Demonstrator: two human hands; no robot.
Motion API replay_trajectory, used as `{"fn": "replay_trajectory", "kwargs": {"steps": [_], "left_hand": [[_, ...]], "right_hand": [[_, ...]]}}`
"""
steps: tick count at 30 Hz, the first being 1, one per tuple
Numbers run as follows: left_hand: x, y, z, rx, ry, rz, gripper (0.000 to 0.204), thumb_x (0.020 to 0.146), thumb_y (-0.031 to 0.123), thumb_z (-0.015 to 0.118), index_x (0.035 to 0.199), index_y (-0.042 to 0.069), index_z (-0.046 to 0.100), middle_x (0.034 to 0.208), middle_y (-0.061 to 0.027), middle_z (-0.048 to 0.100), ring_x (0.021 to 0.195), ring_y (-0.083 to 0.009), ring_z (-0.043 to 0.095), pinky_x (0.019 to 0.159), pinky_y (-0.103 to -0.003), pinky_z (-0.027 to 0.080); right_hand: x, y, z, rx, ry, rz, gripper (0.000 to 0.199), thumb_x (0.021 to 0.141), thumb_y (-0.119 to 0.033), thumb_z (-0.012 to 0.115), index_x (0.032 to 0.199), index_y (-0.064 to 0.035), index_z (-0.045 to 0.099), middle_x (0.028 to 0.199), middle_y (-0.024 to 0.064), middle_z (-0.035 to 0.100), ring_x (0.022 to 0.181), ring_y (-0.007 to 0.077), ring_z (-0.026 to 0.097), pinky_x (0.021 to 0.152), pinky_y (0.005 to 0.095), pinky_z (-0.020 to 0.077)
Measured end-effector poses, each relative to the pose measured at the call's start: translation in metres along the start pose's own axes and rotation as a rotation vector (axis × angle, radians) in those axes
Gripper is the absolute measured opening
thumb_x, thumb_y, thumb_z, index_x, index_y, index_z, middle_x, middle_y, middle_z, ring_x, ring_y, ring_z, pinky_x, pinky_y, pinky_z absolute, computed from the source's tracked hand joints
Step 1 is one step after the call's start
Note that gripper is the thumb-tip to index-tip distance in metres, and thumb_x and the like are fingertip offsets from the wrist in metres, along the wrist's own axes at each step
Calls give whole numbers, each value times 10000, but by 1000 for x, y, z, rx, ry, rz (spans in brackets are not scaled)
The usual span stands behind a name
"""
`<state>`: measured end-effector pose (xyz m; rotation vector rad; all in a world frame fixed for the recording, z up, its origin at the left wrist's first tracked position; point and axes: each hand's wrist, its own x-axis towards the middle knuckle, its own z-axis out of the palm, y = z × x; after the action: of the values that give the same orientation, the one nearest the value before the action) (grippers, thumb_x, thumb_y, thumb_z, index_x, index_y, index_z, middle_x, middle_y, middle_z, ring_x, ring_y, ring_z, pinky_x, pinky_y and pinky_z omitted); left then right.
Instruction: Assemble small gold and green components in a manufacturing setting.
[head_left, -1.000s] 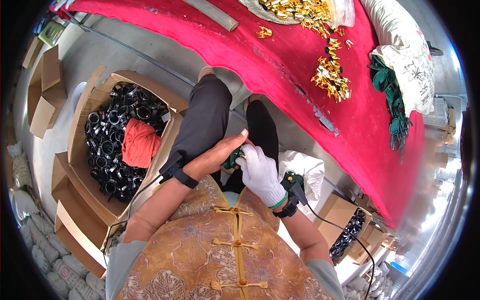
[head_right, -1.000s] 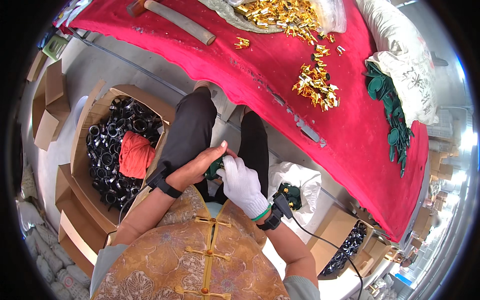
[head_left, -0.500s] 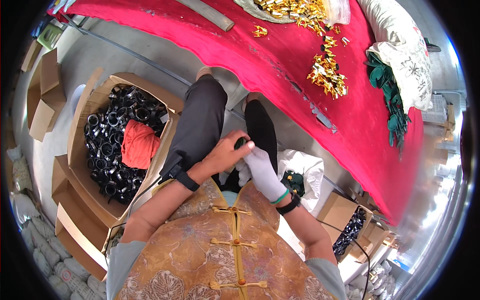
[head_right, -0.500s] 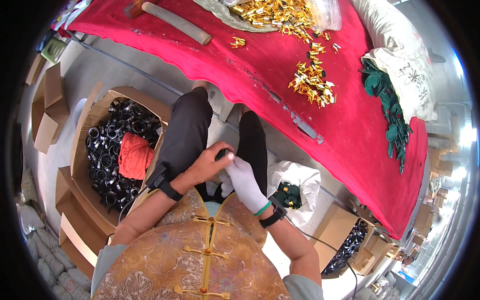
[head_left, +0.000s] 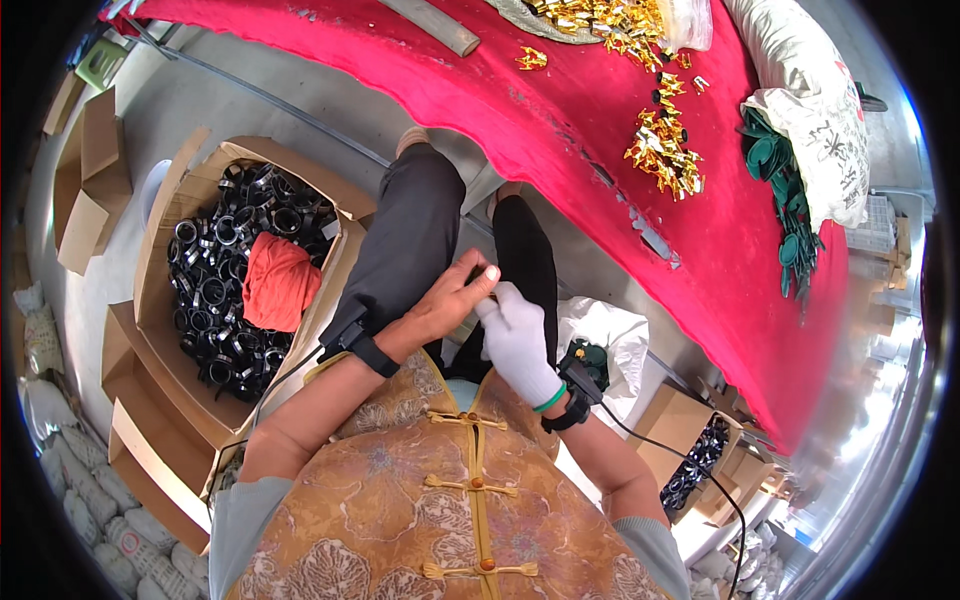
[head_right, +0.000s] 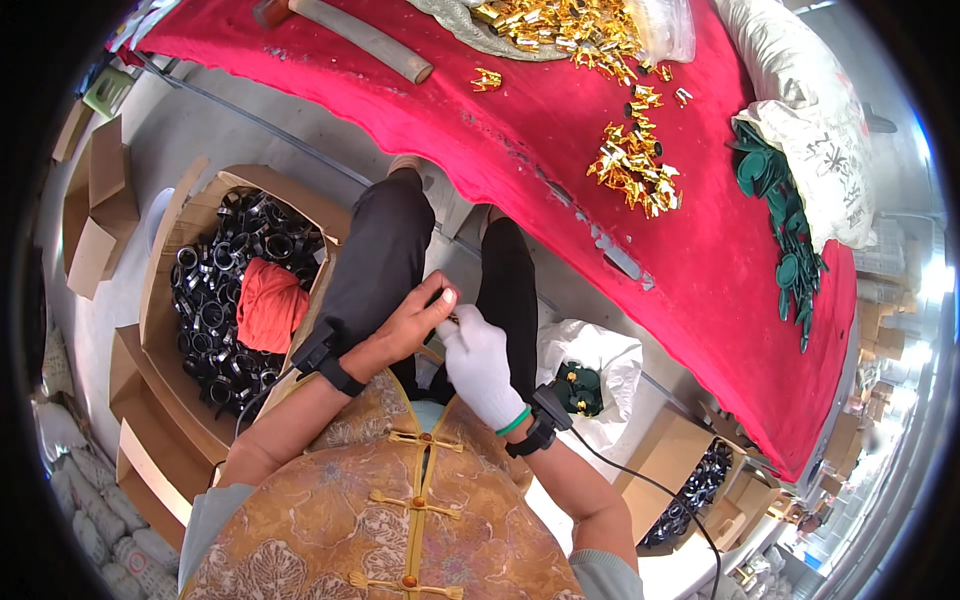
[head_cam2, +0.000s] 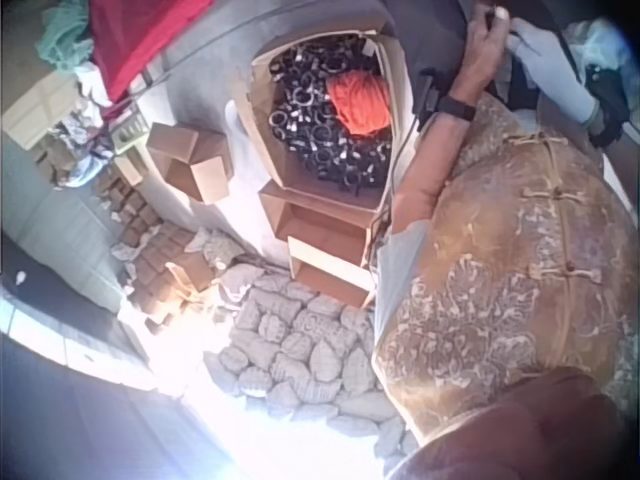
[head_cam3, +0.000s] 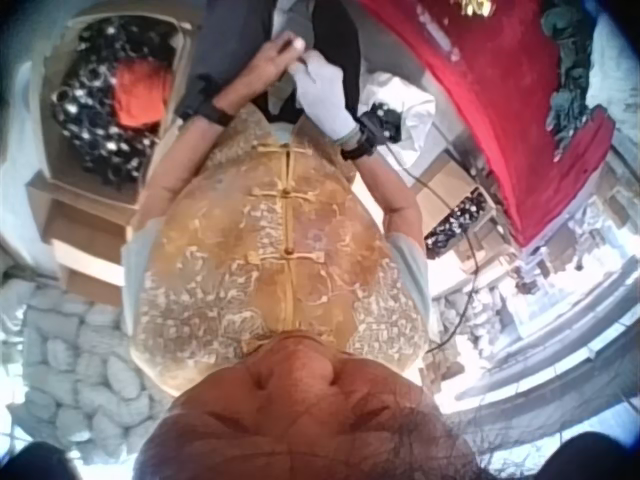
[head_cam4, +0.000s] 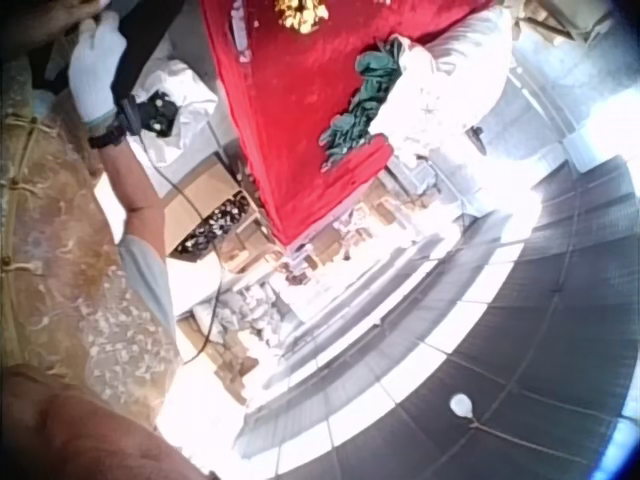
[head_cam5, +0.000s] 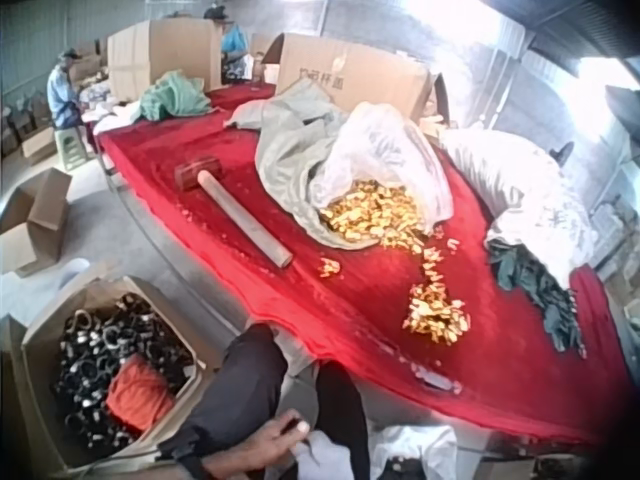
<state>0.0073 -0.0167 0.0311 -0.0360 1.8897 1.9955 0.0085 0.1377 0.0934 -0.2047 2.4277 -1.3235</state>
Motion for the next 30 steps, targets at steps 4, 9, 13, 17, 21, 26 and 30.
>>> {"fn": "replay_trajectory", "kwargs": {"steps": [4, 9, 13, 17, 21, 26, 30], "left_hand": [[-3, 0, 5, 281, 45, 185, 556, 1030, 500, 566, 1199, -25, 493, 1079, -270, 626, 1069, -329, 622, 959, -451, 468], [3, 1, 7, 179, 79, 50, 427, 1079, 412, 518, 1144, -9, 541, 1007, -95, 592, 989, -176, 575, 908, -336, 461], [5, 3, 2, -445, -6, -184, 484, 1097, 506, 451, 1097, 50, 612, 1001, -26, 584, 957, -115, 544, 889, -296, 452], [3, 7, 3, -476, -105, -267, 486, 1104, 505, 429, 1092, 52, 607, 1011, -29, 567, 981, -106, 511, 922, -285, 432], [7, -25, 5, -162, 37, -60, 456, 1106, 468, 445, 1090, 31, 573, 1034, -55, 562, 997, -142, 524, 914, -324, 453], [2, 0, 6, 212, 63, 134, 491, 1055, 451, 547, 1199, -14, 479, 1054, -152, 568, 1015, -217, 551, 963, -376, 455], [1, -1, 10, 344, 117, 184, 495, 1054, 462, 549, 1170, -16, 504, 1045, -144, 590, 987, -222, 571, 936, -370, 466]], "right_hand": [[10, 41, -16, 1117, -350, 767, 257, 1008, -266, 562, 885, -48, 618, 713, 38, 578, 462, 137, 520, 409, 319, 443], [10, 22, -19, 893, -433, 629, 195, 989, -227, 587, 1044, -41, 598, 749, 83, 610, 545, 208, 611, 482, 386, 509], [-5, 6, -18, -412, -63, -378, 386, 945, -230, 690, 1204, 2, 523, 1032, 202, 628, 787, 340, 684, 622, 388, 568], [-9, 26, -8, -607, -91, -379, 399, 939, -225, 696, 1220, -5, 519, 1017, 217, 604, 786, 350, 681, 608, 424, 558], [-4, -4, 2, -185, 19, -146, 207, 966, -186, 640, 1042, 0, 590, 810, 142, 595, 601, 241, 620, 522, 369, 529], [15, 20, -16, 985, -248, 736, 232, 983, -232, 598, 871, -29, 610, 710, 48, 566, 458, 142, 461, 425, 356, 447], [8, 40, -14, 926, -356, 610, 201, 986, -206, 591, 1004, -7, 613, 800, 118, 642, 615, 223, 634, 522, 399, 527]]}}
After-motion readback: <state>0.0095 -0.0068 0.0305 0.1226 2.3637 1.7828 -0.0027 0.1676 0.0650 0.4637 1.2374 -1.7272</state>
